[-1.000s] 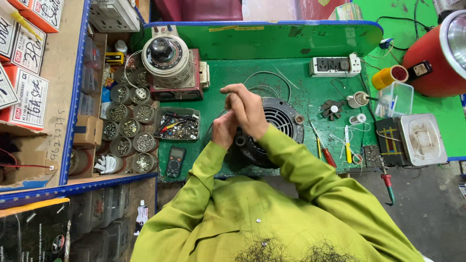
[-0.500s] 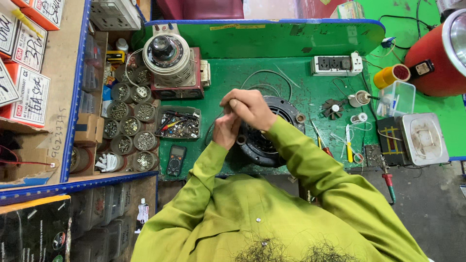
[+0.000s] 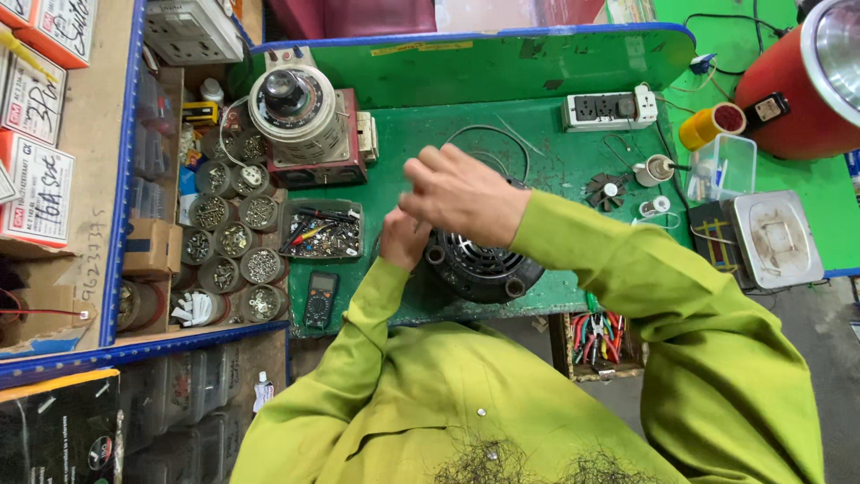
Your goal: The person unscrews the screws from the back of a fan motor housing using a screwdriver, manipulates internal components by hand, and then reassembles the housing by tightening the screws.
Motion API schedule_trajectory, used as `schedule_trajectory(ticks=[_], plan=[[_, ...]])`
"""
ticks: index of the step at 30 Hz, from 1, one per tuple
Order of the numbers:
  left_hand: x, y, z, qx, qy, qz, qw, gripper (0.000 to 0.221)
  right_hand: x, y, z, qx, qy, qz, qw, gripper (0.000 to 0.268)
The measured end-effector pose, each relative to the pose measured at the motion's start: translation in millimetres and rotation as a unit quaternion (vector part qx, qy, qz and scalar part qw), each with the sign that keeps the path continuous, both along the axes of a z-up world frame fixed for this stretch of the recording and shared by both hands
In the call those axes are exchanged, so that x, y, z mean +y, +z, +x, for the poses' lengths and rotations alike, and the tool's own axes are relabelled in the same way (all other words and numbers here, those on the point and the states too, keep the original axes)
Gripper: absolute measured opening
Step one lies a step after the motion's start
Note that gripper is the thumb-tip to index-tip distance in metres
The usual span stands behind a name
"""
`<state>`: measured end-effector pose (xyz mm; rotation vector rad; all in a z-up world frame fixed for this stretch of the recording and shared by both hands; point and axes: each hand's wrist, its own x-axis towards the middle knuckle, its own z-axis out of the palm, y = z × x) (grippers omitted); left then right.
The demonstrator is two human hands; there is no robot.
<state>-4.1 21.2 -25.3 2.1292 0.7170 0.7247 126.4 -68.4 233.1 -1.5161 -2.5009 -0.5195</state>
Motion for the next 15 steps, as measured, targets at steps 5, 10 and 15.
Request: schedule_trajectory(ticks=[5,10,15], plan=[[12,-42,5,-0.046,0.002,0.099,0.994,0.022,0,-36,-5,0.003,-0.048,0.0,0.999,0.016],[13,-29,16,-0.061,0.023,0.173,0.983,0.02,6,-36,-6,-0.05,-0.162,0.008,0.986,0.034],[11,-20,20,-0.017,0.034,0.123,0.992,0.025,9,-37,7,-0.04,-0.154,-0.006,0.987,0.029]])
